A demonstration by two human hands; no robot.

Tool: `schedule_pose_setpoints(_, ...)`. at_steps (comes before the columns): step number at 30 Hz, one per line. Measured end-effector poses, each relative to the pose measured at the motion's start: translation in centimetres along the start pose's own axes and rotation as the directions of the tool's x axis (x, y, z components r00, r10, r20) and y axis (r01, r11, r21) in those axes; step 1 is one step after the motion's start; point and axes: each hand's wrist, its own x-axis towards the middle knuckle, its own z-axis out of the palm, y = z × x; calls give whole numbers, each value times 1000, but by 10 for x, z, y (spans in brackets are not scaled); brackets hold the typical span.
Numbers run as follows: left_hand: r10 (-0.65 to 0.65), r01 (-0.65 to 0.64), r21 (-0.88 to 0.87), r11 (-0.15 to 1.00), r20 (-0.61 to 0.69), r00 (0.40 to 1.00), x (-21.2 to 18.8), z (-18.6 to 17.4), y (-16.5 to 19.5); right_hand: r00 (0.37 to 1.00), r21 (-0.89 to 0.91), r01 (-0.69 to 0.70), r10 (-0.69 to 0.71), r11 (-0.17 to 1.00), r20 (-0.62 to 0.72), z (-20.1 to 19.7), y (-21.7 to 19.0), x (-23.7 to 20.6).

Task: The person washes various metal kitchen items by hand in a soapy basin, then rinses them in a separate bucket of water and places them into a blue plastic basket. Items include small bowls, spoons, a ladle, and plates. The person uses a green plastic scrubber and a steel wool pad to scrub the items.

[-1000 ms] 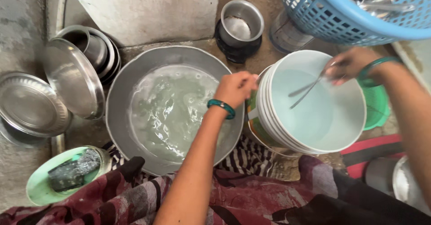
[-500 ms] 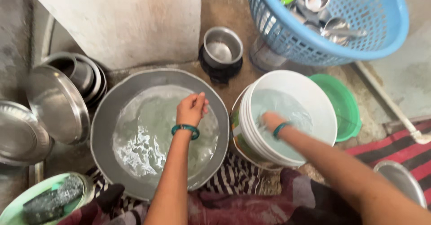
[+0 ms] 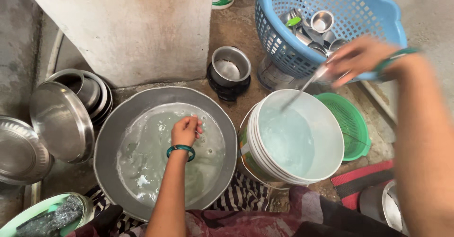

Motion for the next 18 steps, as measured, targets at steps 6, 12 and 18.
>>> schedule_pose_setpoints(6, -132, 131, -35, 991, -55, 990, 7, -25, -33, 844, 413, 294, -31, 862, -535, -31, 53, -7)
schedule_pose_setpoints(12, -208, 210, -5, 978, -141, 968, 5, -50, -66, 704, 597, 198, 311, 778, -638, -26, 139, 41)
schedule_pose_setpoints(18, -223, 227, 8, 974, -159, 962, 4, -59, -76, 697, 711, 340, 343, 616, -630, -32, 189, 70)
